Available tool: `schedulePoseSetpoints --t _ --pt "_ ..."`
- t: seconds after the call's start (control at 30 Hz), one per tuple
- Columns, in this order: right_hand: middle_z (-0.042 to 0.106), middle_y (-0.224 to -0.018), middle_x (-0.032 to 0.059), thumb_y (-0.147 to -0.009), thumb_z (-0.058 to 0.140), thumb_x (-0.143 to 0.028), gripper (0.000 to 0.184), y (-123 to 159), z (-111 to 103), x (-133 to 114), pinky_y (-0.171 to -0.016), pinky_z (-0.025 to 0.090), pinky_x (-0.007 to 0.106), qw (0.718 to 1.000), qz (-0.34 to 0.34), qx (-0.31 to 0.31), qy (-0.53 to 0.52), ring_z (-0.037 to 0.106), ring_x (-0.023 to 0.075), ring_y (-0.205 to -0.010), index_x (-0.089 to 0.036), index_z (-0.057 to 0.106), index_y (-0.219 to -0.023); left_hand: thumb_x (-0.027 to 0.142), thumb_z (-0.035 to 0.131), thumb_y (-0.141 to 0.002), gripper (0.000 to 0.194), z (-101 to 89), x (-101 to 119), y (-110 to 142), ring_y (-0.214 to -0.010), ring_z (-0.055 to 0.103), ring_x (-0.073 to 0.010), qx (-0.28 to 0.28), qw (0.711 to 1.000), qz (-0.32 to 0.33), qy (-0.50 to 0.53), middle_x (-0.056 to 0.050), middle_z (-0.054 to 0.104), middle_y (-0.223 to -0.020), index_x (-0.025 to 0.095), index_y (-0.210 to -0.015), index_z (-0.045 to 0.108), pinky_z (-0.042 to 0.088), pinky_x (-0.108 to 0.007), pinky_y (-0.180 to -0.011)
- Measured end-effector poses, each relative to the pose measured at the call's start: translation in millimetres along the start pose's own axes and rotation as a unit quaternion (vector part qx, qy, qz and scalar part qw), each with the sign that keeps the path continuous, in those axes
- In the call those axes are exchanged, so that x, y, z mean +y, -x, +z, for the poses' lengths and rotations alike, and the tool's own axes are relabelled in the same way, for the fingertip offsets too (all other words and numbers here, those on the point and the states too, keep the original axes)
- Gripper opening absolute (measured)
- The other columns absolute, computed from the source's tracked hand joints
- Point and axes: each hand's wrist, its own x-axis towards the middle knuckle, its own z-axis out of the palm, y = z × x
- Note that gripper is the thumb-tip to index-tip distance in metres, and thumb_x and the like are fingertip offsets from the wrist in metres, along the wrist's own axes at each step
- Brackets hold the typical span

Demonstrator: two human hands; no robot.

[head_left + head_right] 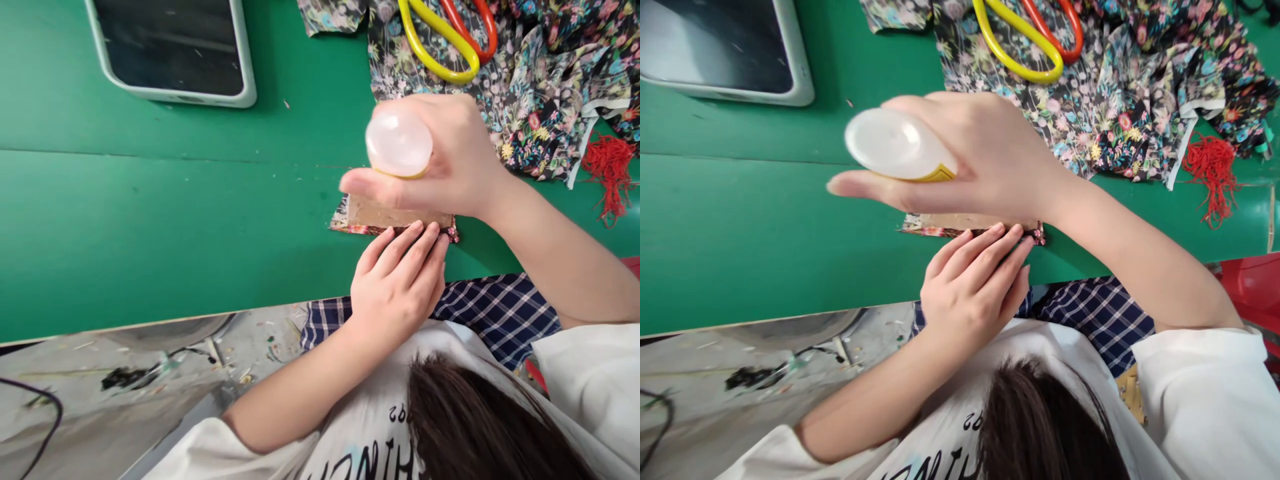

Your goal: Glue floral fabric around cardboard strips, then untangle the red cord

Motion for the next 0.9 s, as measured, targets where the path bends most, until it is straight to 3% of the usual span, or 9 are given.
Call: schedulePoseSetpoints --t 0.23,0.43,0.6,0.7,0.9 --pt "0.053 -0.067 -0.0097 -0.077 0.033 -0.068 0.063 -14.2 19.1 -14.5 -0.068 0.04 0.012 0.998 -0.051 0.019 0.023 0.06 -0.0007 -0.072 -0.015 0.066 -0.081 0.017 0.059 -0.083 0.026 1.2 0.5 -2.1 -0.102 0.066 -0.0191 0.012 1.0 0.005 -0.014 -0.003 0.071 -0.111 0.016 -0.108 0.065 0.045 -0.034 -0.095" --pt "0.051 -0.062 -0.0107 -0.078 0.036 -0.067 0.057 -10.5 15.2 -11.6 -0.068 0.042 0.013 0.999 -0.029 0.008 0.023 0.06 0.0001 -0.068 -0.017 0.059 -0.066 0.018 0.057 -0.084 0.025 3.1 0.5 -1.5 -0.102 0.067 -0.0185 0.022 1.0 0.007 -0.018 -0.002 0.071 -0.111 0.017 -0.108 0.065 0.045 -0.034 -0.094" --pt "0.057 -0.071 -0.0095 -0.077 0.037 -0.068 0.058 -13.0 15.3 -12.2 -0.07 0.041 0.014 1.0 -0.028 0.004 0.005 0.06 0.0011 -0.075 -0.015 0.063 -0.075 0.019 0.057 -0.085 0.024 2.8 0.7 -1.7 -0.101 0.067 -0.0177 0.018 1.0 0.002 -0.025 -0.001 0.071 -0.11 0.018 -0.107 0.065 0.045 -0.033 -0.095" --pt "0.056 -0.068 -0.0085 -0.077 0.042 -0.065 0.053 -11.7 11.0 -9.6 -0.07 0.041 0.016 1.0 -0.007 -0.03 -0.001 0.061 0.0034 -0.076 -0.016 0.059 -0.068 0.018 0.058 -0.084 0.025 2.1 0.7 -2.0 -0.102 0.067 -0.0185 0.019 1.0 0.006 -0.021 -0.002 0.071 -0.11 0.017 -0.108 0.065 0.045 -0.033 -0.094" --pt "0.056 -0.069 -0.0065 -0.084 0.021 -0.068 0.062 -6.1 9.1 -6.1 -0.071 0.041 0.018 0.998 -0.029 -0.012 -0.063 0.059 0.0043 -0.074 -0.019 0.056 -0.068 0.018 0.059 -0.083 0.026 1.7 0.7 -2.1 -0.102 0.066 -0.0192 0.013 1.0 0.006 -0.015 -0.003 0.071 -0.111 0.016 -0.108 0.065 0.044 -0.034 -0.095"
